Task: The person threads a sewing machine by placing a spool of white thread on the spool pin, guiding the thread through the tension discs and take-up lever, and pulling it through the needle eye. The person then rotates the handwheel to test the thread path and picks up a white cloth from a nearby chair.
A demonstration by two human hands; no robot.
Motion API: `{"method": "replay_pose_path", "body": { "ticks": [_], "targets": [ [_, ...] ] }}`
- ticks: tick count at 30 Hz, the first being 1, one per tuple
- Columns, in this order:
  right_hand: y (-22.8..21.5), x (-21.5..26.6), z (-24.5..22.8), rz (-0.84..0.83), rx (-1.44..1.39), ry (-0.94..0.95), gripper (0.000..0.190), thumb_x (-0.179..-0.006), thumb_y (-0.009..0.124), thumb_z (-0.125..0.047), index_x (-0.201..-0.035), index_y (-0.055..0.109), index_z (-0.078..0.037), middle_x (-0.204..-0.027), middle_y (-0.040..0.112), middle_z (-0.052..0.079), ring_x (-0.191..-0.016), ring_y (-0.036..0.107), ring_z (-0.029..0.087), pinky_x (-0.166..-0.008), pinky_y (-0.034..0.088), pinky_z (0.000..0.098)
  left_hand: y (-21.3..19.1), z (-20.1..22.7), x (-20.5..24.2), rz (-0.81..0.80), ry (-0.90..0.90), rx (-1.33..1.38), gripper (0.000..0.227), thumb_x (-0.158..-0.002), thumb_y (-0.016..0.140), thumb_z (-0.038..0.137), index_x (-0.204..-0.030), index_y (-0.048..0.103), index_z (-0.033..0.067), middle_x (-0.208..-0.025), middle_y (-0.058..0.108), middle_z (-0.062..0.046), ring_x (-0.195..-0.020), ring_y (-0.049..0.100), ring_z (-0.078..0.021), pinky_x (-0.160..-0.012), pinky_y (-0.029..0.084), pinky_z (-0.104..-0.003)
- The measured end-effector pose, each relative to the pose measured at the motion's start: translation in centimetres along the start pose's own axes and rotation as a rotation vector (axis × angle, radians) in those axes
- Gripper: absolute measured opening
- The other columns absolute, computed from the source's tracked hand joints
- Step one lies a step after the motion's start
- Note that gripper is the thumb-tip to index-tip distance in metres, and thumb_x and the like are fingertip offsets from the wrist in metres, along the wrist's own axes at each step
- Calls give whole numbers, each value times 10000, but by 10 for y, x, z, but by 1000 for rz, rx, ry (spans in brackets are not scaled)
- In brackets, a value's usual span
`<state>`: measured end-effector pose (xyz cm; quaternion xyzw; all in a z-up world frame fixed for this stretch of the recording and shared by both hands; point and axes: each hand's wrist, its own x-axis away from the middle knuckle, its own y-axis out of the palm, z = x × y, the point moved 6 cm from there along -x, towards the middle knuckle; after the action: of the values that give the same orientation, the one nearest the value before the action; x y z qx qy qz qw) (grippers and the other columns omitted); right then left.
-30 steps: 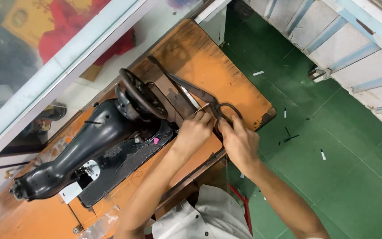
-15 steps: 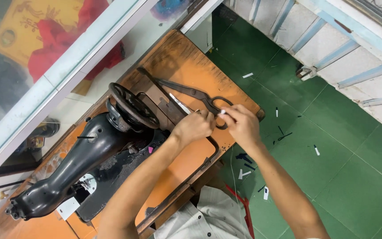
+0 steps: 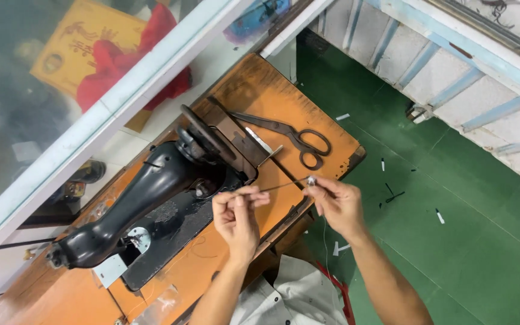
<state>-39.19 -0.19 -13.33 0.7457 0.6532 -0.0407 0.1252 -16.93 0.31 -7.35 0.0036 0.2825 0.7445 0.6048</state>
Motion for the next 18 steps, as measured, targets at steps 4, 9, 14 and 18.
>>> {"method": "replay_pose_path", "body": {
  "ticks": [4, 9, 14, 18],
  "targets": [
    [20, 9, -21, 29, -59, 46, 259, -939, 668, -4, -1188, 708, 57, -834, 788, 178, -406, 534, 87, -409, 502, 214, -22, 18, 9, 82, -15, 87, 53, -1082, 453, 38, -1127, 480, 36, -1028, 697, -298, -835, 764, -354, -745, 681, -402],
    [47, 16, -35, -52, -41, -27, 298, -962, 671, -55, -1254, 683, 3, -935, 801, 141, -464, 526, 62, -428, 522, 186, -40, 31, 16, 69, -18, 139, 60, -1099, 477, 58, -1141, 519, 63, -1041, 673, -291, -848, 744, -340, -746, 672, -370],
    [86, 31, -36, -40, 71, 32, 233, -959, 687, -149, -1126, 751, 0, -614, 701, 36, -469, 543, 67, -484, 517, 227, -59, 58, 32, 33, 78, 106, 96, -1098, 418, -18, -1138, 497, 19, -1084, 693, -297, -911, 757, -357, -786, 686, -401],
    [123, 53, 3, -166, -530, 343, 192, -994, 592, -34, -1123, 731, -6, -792, 757, 160, -365, 366, 114, -355, 312, 243, -95, 70, 57, 84, 121, 11, 105, -1080, 441, -52, -1113, 529, -7, -1154, 709, -293, -1067, 737, -406, -887, 679, -408]
  ]
}}
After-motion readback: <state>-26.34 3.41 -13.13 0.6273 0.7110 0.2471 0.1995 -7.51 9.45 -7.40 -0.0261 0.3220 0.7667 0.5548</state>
